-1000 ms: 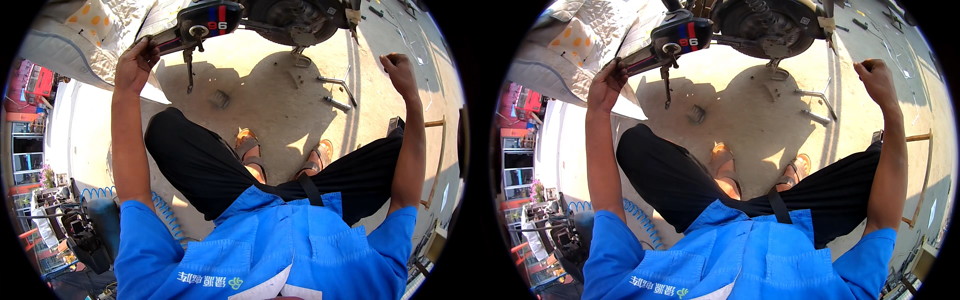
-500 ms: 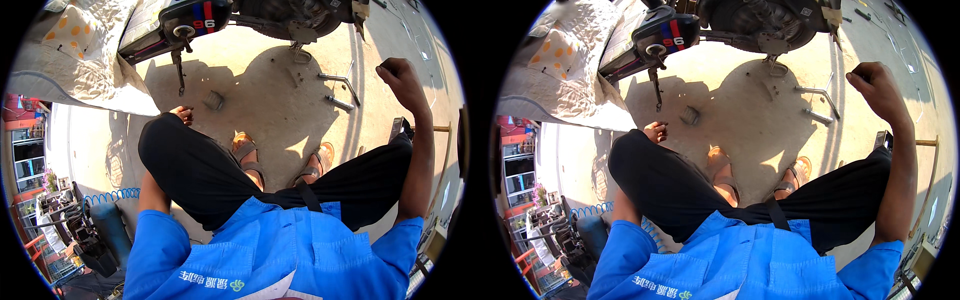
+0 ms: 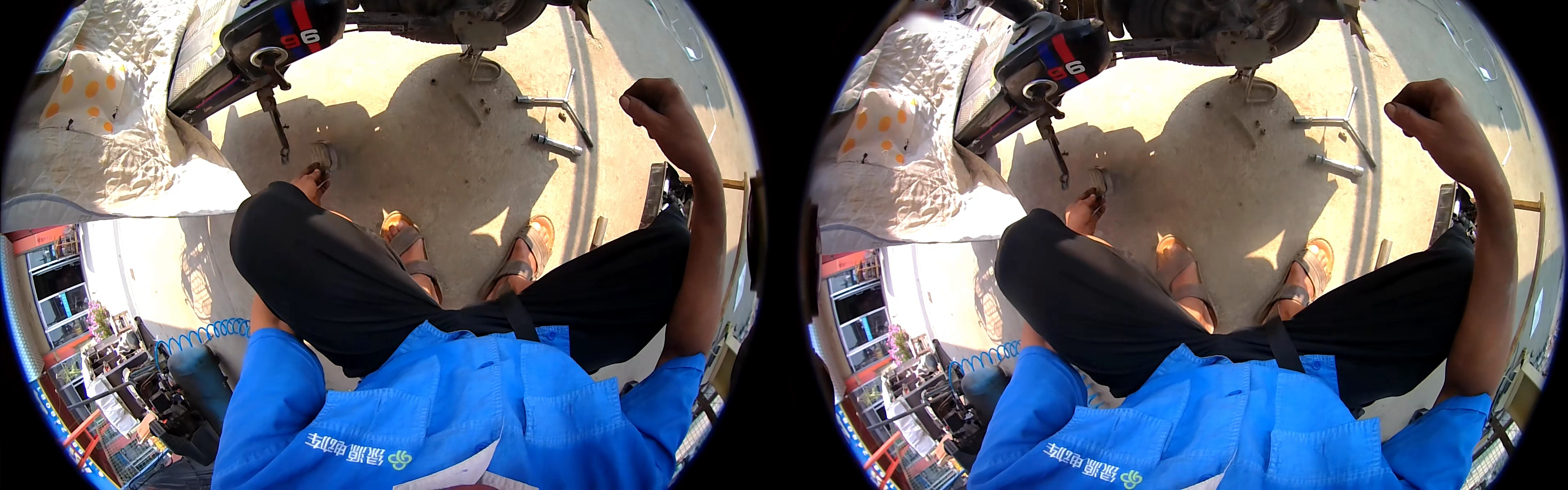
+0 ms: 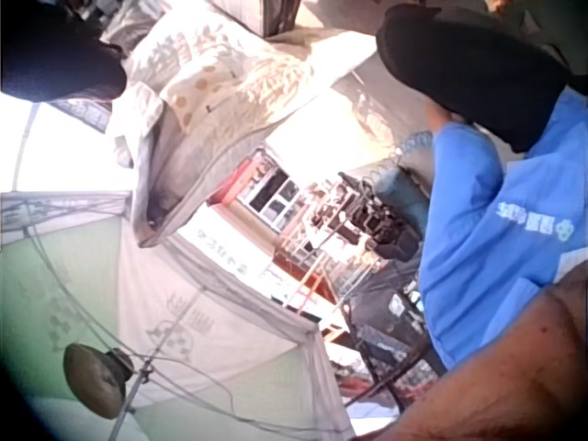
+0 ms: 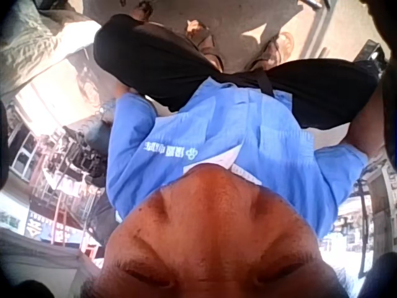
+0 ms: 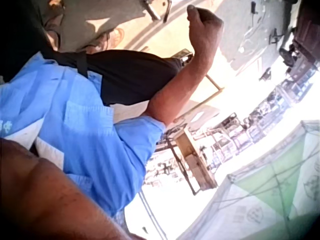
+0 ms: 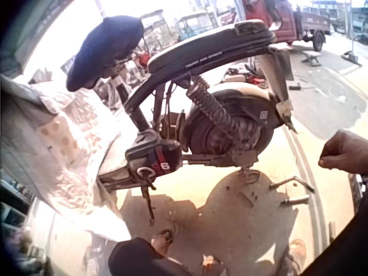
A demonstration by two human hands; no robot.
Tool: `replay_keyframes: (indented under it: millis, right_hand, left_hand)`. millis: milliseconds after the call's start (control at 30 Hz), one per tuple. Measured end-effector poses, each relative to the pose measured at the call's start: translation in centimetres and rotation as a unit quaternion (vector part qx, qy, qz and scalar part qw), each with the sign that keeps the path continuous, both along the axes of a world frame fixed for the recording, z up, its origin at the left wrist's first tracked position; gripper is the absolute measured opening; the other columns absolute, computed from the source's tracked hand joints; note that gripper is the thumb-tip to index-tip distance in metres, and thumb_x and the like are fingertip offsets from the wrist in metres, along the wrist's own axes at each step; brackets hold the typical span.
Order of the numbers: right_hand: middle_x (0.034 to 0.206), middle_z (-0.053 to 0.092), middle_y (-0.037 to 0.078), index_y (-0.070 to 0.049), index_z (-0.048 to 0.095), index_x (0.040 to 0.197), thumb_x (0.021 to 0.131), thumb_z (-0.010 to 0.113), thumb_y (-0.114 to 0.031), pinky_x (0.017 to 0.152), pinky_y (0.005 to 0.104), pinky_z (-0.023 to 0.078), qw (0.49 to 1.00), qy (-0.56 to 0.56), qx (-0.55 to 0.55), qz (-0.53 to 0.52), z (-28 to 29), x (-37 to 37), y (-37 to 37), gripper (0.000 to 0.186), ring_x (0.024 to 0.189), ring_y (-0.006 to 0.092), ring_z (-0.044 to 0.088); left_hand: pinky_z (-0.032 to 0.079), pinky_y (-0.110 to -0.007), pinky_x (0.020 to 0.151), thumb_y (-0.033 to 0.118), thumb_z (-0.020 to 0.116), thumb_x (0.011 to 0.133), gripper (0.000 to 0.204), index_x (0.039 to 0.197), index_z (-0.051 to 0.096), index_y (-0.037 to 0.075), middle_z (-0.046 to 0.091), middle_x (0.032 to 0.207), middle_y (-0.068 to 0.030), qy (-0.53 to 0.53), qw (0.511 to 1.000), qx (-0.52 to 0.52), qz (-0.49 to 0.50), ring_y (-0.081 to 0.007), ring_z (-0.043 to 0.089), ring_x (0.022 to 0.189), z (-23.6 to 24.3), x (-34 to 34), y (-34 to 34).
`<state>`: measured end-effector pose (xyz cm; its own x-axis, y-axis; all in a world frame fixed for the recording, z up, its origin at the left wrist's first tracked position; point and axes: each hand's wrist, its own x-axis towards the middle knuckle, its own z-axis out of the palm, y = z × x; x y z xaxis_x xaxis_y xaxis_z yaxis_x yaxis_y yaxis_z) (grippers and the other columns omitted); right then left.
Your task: The person sits on the ground and uses a power drill to remove a bolt from the rear suspension of a scooter. They then use a wrench to tighten a nut on the same component by hand.
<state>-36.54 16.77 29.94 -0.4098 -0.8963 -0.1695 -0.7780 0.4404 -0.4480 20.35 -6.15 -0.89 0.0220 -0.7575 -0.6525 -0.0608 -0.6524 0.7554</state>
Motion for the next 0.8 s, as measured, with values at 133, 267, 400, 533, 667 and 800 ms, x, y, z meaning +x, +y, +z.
replay_keyframes:
  millis: [133, 267, 400, 533, 667, 800]
  right_hand:
    - [0.079, 0.061, 0.011, 0.004, 0.065, 0.097, 0.091, 0.062, -0.031, 0.065, 0.0303, 0.047, 1.0, -0.003, 0.0, 0.005, 0.2, 0.3, 0.1, 0.036, 0.071, 0.0163, 0.058]
    - [0.079, 0.061, 0.011, 0.004, 0.066, 0.095, 0.091, 0.062, -0.031, 0.064, 0.0303, 0.047, 1.0, -0.005, -0.021, 0.02, 0.2, 0.2, 0.4, 0.035, 0.07, 0.0161, 0.057]
    - [0.078, 0.06, 0.01, 0.004, 0.067, 0.095, 0.09, 0.063, -0.031, 0.064, 0.0298, 0.046, 0.999, 0.004, -0.031, 0.019, 0.1, 0.4, 0.9, 0.035, 0.07, 0.0156, 0.057]
    - [0.066, 0.058, 0.006, 0.003, 0.067, 0.088, 0.091, 0.062, -0.032, 0.056, 0.0281, 0.042, 0.998, -0.002, 0.002, 0.055, 0.0, -1.3, 2.0, 0.036, 0.06, 0.0128, 0.052]
    - [0.065, 0.058, 0.005, 0.001, 0.068, 0.088, 0.091, 0.061, -0.034, 0.054, 0.0266, 0.041, 0.997, 0.024, -0.052, 0.044, 0.3, -2.9, 3.8, 0.036, 0.057, 0.0115, 0.052]
    - [0.07, 0.062, 0.007, -0.001, 0.069, 0.095, 0.091, 0.06, -0.041, 0.054, 0.0266, 0.043, 0.995, 0.049, -0.084, -0.017, 1.6, -5.2, 6.8, 0.041, 0.059, 0.0126, 0.054]
  left_hand:
    - [0.049, -0.036, 0.074, 0.009, 0.051, 0.094, 0.027, 0.116, 0.056, -0.005, 0.062, 0.097, -0.0125, -0.01, 0.996, -0.043, 0.073, -0.0238, 0.061, 0.083, 2.6, 0.4, -0.7]
    - [0.051, -0.037, 0.076, 0.011, 0.052, 0.095, 0.027, 0.117, 0.057, -0.003, 0.063, 0.097, -0.0136, -0.049, 0.996, -0.035, 0.063, -0.0265, 0.062, 0.086, 3.4, 1.8, 0.6]
    - [0.053, -0.041, 0.075, 0.011, 0.054, 0.094, 0.028, 0.119, 0.056, -0.002, 0.063, 0.1, -0.0153, -0.055, 0.996, 0.018, 0.068, -0.0288, 0.063, 0.086, 0.8, 4.9, 2.0]
    - [0.052, -0.043, 0.082, 0.012, 0.054, 0.095, 0.032, 0.126, 0.052, 0.007, 0.06, 0.108, -0.0162, -0.065, 0.994, 0.041, 0.077, -0.0304, 0.061, 0.094, 0.3, 3.1, 4.5]
    - [0.049, -0.043, 0.088, 0.016, 0.051, 0.097, 0.035, 0.131, 0.045, 0.015, 0.056, 0.122, -0.016, 0.083, 0.992, 0.09, 0.013, -0.0291, 0.057, 0.107, -0.8, 7.6, 4.6]
    - [0.05, -0.041, 0.084, 0.02, 0.054, 0.096, 0.036, 0.129, 0.046, 0.006, 0.057, 0.12, -0.0153, 0.092, 0.986, 0.129, -0.052, -0.0259, 0.059, 0.101, 1.7, 5.0, 4.5]
